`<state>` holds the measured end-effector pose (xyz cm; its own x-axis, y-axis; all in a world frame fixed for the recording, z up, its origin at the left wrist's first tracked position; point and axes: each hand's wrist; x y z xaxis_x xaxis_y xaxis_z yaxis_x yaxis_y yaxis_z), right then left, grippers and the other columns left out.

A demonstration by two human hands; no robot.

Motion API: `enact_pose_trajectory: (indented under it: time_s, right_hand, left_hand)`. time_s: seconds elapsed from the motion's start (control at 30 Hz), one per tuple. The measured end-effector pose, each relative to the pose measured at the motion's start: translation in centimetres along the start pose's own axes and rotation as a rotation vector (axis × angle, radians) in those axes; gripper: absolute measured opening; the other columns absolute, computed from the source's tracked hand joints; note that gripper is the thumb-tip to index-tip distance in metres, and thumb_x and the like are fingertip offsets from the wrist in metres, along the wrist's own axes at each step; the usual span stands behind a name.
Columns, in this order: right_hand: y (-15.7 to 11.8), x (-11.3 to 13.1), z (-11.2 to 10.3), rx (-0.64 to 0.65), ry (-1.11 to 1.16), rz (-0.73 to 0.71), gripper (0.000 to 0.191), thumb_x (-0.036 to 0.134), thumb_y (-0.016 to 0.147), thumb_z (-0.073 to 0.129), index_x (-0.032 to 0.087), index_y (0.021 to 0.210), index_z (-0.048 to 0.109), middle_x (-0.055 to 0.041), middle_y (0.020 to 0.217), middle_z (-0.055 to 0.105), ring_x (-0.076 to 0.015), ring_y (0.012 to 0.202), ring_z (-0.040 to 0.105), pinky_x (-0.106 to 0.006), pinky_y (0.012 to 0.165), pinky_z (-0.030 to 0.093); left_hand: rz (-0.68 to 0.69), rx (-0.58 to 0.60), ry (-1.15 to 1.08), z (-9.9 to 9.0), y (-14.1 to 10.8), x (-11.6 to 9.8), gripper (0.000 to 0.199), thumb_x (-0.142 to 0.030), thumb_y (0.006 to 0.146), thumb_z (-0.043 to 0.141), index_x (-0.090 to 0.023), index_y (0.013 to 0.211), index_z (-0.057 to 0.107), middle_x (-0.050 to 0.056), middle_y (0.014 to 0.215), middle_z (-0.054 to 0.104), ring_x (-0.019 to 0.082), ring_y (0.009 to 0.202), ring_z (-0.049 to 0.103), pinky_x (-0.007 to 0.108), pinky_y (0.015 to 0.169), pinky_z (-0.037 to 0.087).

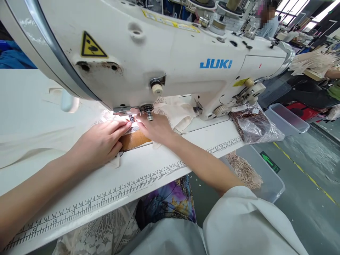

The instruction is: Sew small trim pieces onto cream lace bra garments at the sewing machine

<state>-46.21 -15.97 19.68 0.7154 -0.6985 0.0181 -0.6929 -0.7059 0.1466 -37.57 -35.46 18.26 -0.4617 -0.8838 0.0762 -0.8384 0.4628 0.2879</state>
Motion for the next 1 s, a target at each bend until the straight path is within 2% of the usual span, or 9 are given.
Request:
enact_pose_trajectory:
  time_s: [0.13, 0.23, 0.37, 0.47, 0.73, 1.0]
  right_hand:
    - [-0.7, -0.3, -0.5, 0.041, -0.085, -0.091, 0.048, 0.026, 0.107, 0.017, 0.020, 0.135, 0.056, -0.0118, 0.126, 0.066, -0.0222, 0.099, 0.060, -0.034, 0.067, 0.034]
    - [-0.9, -0.9, -1.1, 0.076, -0.106, -0.160, 0.047, 0.026, 0.105, 0.020, 0.020, 0.139, 0.052, -0.0127, 0.134, 0.062, -0.0248, 0.107, 0.058, -0.034, 0.067, 0.038]
    - [-1.0, -1.5, -1.4, 0.120, -0.112, -0.201, 0.047, 0.028, 0.105, 0.021, 0.022, 0.144, 0.048, -0.0127, 0.143, 0.057, -0.0271, 0.116, 0.054, -0.034, 0.064, 0.038]
    - [-1.1, -1.6, -1.1, 0.111, -0.110, -0.219, 0.048, 0.030, 0.106, 0.019, 0.021, 0.142, 0.050, -0.0141, 0.141, 0.058, -0.0272, 0.112, 0.054, -0.035, 0.062, 0.036]
    - [-1.4, -1.5, -0.5, 0.004, -0.158, -0.268, 0.049, 0.026, 0.107, 0.015, 0.022, 0.131, 0.058, -0.0109, 0.139, 0.059, -0.0249, 0.115, 0.053, -0.037, 0.067, 0.034]
    - [-1.3, -1.5, -0.7, 0.031, -0.131, -0.234, 0.050, 0.028, 0.107, 0.015, 0.023, 0.137, 0.055, -0.0104, 0.140, 0.058, -0.0254, 0.119, 0.052, -0.037, 0.067, 0.035]
  left_hand:
    - [-0.023, -0.024, -0.041, 0.2, 0.0, 0.0, 0.052, -0.019, 0.091, 0.035, -0.004, 0.136, 0.058, 0.021, 0.130, 0.063, 0.035, 0.114, 0.062, 0.048, 0.088, 0.055]
    - [-0.027, -0.044, -0.070, 0.3, -0.1, 0.1, 0.052, -0.020, 0.091, 0.037, -0.007, 0.137, 0.058, 0.020, 0.130, 0.064, 0.035, 0.115, 0.062, 0.049, 0.090, 0.055]
    - [0.014, -0.080, -0.069, 0.3, -0.2, 0.2, 0.051, -0.018, 0.091, 0.038, -0.005, 0.135, 0.059, 0.021, 0.129, 0.064, 0.034, 0.115, 0.062, 0.048, 0.093, 0.055]
    - [0.033, -0.090, -0.044, 0.2, -0.2, 0.2, 0.050, -0.017, 0.092, 0.036, -0.002, 0.133, 0.060, 0.022, 0.129, 0.064, 0.034, 0.114, 0.063, 0.048, 0.093, 0.056]
    - [0.009, -0.041, -0.050, 0.0, -0.1, 0.1, 0.051, -0.019, 0.092, 0.035, -0.006, 0.135, 0.059, 0.021, 0.132, 0.064, 0.036, 0.118, 0.062, 0.053, 0.096, 0.055]
    - [0.005, -0.039, -0.033, 0.0, -0.1, 0.1, 0.051, -0.019, 0.093, 0.033, -0.003, 0.134, 0.059, 0.022, 0.131, 0.064, 0.035, 0.117, 0.062, 0.051, 0.095, 0.055]
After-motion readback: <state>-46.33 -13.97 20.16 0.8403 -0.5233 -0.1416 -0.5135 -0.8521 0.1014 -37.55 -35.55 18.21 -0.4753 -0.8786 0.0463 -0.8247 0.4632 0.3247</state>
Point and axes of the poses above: each hand's wrist, its own y-axis towards the middle knuckle, its own z-axis out of the palm, x = y × z
